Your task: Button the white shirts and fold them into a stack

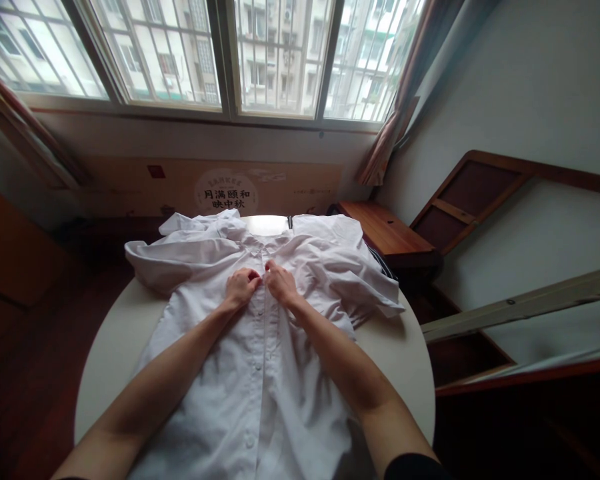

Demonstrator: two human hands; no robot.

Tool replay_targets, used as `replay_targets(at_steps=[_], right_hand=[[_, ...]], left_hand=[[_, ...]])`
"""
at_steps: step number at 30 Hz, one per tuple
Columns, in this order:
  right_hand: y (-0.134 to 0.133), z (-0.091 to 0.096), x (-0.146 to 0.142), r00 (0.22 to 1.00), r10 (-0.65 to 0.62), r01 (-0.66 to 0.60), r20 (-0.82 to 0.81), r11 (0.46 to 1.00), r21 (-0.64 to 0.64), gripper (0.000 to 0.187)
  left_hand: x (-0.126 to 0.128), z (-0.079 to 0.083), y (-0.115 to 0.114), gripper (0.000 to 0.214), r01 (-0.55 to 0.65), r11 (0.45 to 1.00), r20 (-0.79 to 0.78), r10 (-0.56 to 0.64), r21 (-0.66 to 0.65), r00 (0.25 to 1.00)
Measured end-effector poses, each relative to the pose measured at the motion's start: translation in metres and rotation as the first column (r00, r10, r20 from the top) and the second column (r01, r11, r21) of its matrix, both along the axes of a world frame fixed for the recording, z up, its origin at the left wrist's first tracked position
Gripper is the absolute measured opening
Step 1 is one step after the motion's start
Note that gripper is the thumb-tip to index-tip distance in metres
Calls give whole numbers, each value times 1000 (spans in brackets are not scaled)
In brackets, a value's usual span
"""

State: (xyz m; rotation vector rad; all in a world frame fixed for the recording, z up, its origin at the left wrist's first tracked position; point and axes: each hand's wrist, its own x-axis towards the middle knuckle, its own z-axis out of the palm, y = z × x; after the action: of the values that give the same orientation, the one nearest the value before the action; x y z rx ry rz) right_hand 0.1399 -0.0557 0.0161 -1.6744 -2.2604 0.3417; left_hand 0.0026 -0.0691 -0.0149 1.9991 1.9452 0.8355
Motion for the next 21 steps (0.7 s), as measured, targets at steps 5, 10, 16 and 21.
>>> replay_targets(at_steps=[5, 10, 16, 21], right_hand=[[6, 0, 10, 993, 87, -87, -84, 996, 9, 36], [7, 3, 8, 995, -54, 54, -86, 999, -7, 23], [7, 3, 5, 954, -205, 202, -220, 979, -39, 30], [6, 4, 6, 790, -373, 309, -487, 928, -210, 29]], left_hand=[[0, 1, 0, 12, -4, 1000, 9, 4, -10, 1000], [1, 4, -1, 13, -8, 1000, 15, 8, -15, 1000], [1, 6, -2, 13, -10, 999, 2, 10, -36, 1000], [2, 6, -4, 13, -8, 1000, -5, 8, -11, 1000]])
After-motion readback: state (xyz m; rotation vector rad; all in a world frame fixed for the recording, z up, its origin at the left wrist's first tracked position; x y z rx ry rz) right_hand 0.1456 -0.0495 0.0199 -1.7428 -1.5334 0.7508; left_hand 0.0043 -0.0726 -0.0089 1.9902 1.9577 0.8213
